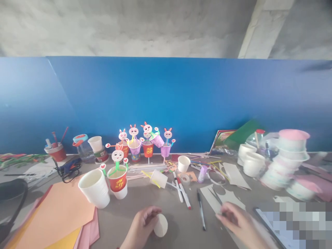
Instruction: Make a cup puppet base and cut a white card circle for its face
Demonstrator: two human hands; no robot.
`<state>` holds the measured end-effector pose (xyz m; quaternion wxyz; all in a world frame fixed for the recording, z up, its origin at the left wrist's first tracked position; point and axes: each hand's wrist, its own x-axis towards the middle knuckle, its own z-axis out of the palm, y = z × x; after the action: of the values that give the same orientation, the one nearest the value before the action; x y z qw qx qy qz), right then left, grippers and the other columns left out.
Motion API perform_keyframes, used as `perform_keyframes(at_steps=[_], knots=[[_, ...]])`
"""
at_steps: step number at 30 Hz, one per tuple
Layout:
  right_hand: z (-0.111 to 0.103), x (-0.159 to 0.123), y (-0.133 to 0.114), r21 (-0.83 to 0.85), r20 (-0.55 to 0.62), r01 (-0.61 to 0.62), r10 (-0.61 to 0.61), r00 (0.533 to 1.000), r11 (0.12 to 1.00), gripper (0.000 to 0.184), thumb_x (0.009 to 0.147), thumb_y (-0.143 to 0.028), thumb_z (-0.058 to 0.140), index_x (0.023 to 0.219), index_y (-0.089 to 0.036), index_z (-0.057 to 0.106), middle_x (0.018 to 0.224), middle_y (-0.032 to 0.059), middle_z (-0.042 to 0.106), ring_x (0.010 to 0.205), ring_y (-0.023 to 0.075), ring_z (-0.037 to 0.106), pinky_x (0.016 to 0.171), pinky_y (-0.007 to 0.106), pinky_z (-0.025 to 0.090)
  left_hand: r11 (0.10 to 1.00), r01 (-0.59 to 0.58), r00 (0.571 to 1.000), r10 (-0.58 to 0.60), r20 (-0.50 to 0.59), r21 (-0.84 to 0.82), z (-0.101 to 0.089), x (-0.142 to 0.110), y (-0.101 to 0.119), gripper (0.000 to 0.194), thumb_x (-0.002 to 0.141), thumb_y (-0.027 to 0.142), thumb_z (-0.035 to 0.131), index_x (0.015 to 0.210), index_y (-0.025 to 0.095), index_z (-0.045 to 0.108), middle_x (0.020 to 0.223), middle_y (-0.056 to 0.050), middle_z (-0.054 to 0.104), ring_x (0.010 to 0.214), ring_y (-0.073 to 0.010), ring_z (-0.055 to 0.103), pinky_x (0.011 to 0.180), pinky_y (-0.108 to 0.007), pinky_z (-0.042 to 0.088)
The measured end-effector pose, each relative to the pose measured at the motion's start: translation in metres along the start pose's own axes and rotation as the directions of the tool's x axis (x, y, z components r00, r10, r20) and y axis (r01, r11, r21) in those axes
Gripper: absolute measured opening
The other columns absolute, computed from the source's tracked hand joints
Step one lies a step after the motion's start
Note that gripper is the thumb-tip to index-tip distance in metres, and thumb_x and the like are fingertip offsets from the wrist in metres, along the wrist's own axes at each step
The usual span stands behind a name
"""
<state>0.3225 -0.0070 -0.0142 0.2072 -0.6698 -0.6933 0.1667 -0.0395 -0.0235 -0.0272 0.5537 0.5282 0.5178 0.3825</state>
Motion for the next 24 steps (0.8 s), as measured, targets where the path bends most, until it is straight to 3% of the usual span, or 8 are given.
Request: perform_keyframes(at_steps=[2, 5, 8, 13, 17, 19, 21, 24], knots=[[0.01, -0.008, -0.043, 0.154, 0.141, 0.118, -0.14, 0.98, 0.981, 0.026, 0.087, -0.049, 0.052, 0.081, -0.025, 0.062, 0.077, 0.0003, 0.067, 0.07, 0.018, 0.062, 0.067, 0.024, 0.046, 1.0, -0.006, 1.0, 0.006, -0.006, 0.013, 0.004, -0.002, 0.003, 0.039, 0.078, 0.046, 0.063, 0.102, 0.016, 0.07, 0.093, -0.008, 0.074, 0.079, -0.0231, 0.066, 0.061, -0.028, 0.053], [0.034, -0.013, -0.1, 0.301, 0.269, 0.098, -0.183, 0.946, 0.949, 0.017, 0.084, -0.04, 0.058, 0.09, -0.025, 0.064, 0.077, -0.0011, 0.069, 0.067, 0.0168, 0.061, 0.065, 0.023, 0.046, 0.999, -0.028, 0.999, 0.028, -0.016, 0.035, 0.009, -0.002, 0.007, 0.033, 0.077, 0.043, 0.064, 0.096, 0.017, 0.072, 0.092, -0.007, 0.075, 0.084, -0.0233, 0.067, 0.07, -0.028, 0.052], [0.06, -0.009, -0.129, 0.389, 0.314, 0.063, -0.196, 0.929, 0.919, 0.013, 0.079, -0.032, 0.061, 0.088, -0.023, 0.061, 0.079, -0.001, 0.07, 0.067, 0.0158, 0.061, 0.064, 0.021, 0.045, 0.999, -0.04, 0.999, 0.04, -0.006, 0.033, 0.012, -0.001, 0.007, 0.035, 0.078, 0.046, 0.061, 0.096, 0.017, 0.07, 0.089, -0.007, 0.075, 0.074, -0.0207, 0.066, 0.063, -0.028, 0.052], [0.08, 0.002, -0.135, 0.451, 0.306, 0.062, -0.219, 0.926, 0.891, 0.015, 0.085, -0.031, 0.051, 0.073, -0.022, 0.052, 0.068, -0.0011, 0.066, 0.065, 0.0161, 0.061, 0.06, 0.022, 0.043, 0.994, -0.069, 0.997, 0.066, 0.032, 0.08, 0.014, 0.001, -0.005, 0.033, 0.08, 0.047, 0.055, 0.093, 0.017, 0.063, 0.08, -0.007, 0.072, 0.063, -0.0192, 0.064, 0.053, -0.027, 0.049], [0.076, 0.003, -0.134, 0.393, 0.282, 0.092, -0.215, 0.935, 0.915, 0.011, 0.086, -0.027, 0.05, 0.077, -0.022, 0.053, 0.076, -0.0001, 0.067, 0.074, 0.0179, 0.062, 0.067, 0.024, 0.044, 0.952, -0.184, 0.982, 0.186, 0.011, 0.243, 0.01, 0.001, -0.013, 0.019, 0.078, 0.03, 0.06, 0.093, 0.02, 0.066, 0.088, -0.006, 0.07, 0.081, -0.022, 0.064, 0.074, -0.03, 0.051], [0.072, 0.003, -0.135, 0.361, 0.292, 0.105, -0.219, 0.931, 0.927, 0.009, 0.086, -0.025, 0.05, 0.078, -0.023, 0.054, 0.076, -0.0009, 0.067, 0.074, 0.0177, 0.062, 0.066, 0.024, 0.043, 0.856, -0.308, 0.949, 0.304, 0.077, 0.416, 0.006, 0.001, -0.016, 0.034, 0.072, 0.021, 0.062, 0.106, 0.021, 0.066, 0.1, -0.008, 0.071, 0.093, -0.0252, 0.064, 0.086, -0.035, 0.05], [0.069, 0.004, -0.138, 0.331, 0.312, 0.133, -0.241, 0.919, 0.934, 0.008, 0.085, -0.022, 0.051, 0.078, -0.023, 0.056, 0.075, -0.0022, 0.067, 0.073, 0.0171, 0.062, 0.065, 0.023, 0.042, 0.701, -0.416, 0.906, 0.374, 0.198, 0.579, 0.004, 0.002, -0.017, 0.052, 0.068, 0.016, 0.063, 0.12, 0.022, 0.061, 0.116, -0.01, 0.069, 0.106, -0.029, 0.062, 0.094, -0.039, 0.048], [0.067, 0.009, -0.142, 0.285, 0.33, 0.183, -0.275, 0.903, 0.941, 0.01, 0.083, -0.018, 0.054, 0.078, -0.024, 0.06, 0.074, -0.0034, 0.067, 0.071, 0.0166, 0.063, 0.062, 0.023, 0.039, 0.58, -0.445, 0.893, 0.34, 0.294, 0.682, 0.002, 0.003, -0.015, 0.057, 0.066, 0.016, 0.067, 0.123, 0.024, 0.061, 0.121, -0.011, 0.067, 0.11, -0.0314, 0.06, 0.095, -0.043, 0.048]])
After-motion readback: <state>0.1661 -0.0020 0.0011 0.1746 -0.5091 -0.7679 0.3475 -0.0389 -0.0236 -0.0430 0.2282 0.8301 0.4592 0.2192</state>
